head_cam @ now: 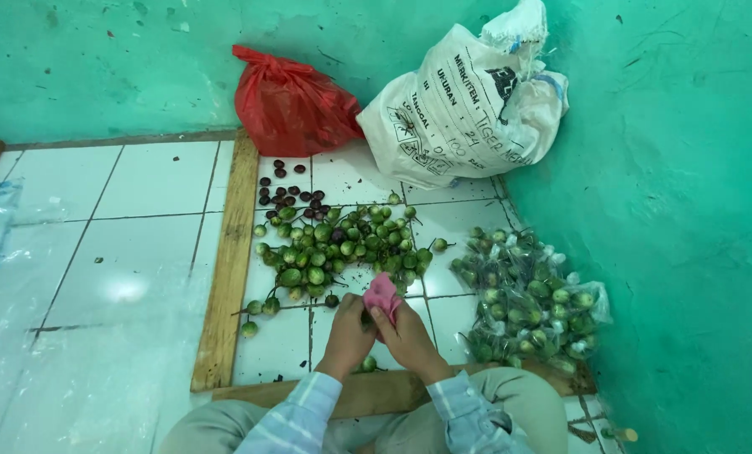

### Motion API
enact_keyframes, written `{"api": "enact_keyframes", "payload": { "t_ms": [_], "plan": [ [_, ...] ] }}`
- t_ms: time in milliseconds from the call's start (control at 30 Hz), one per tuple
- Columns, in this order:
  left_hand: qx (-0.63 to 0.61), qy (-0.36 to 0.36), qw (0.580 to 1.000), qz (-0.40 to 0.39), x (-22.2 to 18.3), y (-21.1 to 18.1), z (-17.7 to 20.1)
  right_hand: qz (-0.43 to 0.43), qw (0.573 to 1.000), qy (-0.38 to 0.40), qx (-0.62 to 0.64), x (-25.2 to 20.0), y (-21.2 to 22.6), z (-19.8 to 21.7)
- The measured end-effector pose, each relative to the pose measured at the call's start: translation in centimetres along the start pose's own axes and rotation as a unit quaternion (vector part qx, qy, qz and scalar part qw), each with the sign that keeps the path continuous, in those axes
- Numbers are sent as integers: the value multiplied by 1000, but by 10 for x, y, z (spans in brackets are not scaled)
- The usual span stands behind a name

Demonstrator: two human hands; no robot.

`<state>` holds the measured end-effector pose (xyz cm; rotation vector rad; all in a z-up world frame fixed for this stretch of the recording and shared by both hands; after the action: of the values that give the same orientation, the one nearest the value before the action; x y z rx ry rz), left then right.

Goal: Wiping small green fruits with a cloth to clean them

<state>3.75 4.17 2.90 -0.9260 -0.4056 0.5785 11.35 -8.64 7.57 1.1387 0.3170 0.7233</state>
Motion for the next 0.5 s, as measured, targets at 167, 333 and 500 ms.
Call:
{"api": "enact_keyframes", "payload": {
  "t_ms": [167,333,500],
  "plan": [
    [-3,-33,999,-10,0,-50,24,-37,998,46,21,12,-12,-7],
    [-30,-45,998,-32,-1,-60,32,-71,996,8,52,18,-18,-8],
    [-124,-98,987,-40,1,-53,29,-79,988,-55,120,20,-27,-9]
  ]
}}
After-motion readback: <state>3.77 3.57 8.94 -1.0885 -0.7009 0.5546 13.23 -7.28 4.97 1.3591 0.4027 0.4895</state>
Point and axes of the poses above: each hand's wrist, its own x-axis towards the middle knuckle, its own z-axis out of the back of the hand, y = z × x, the point moved 2 cm from there along x, towards the middle knuckle, and after that the axes turned 10 degrees about -y, right-handed, at the moved point
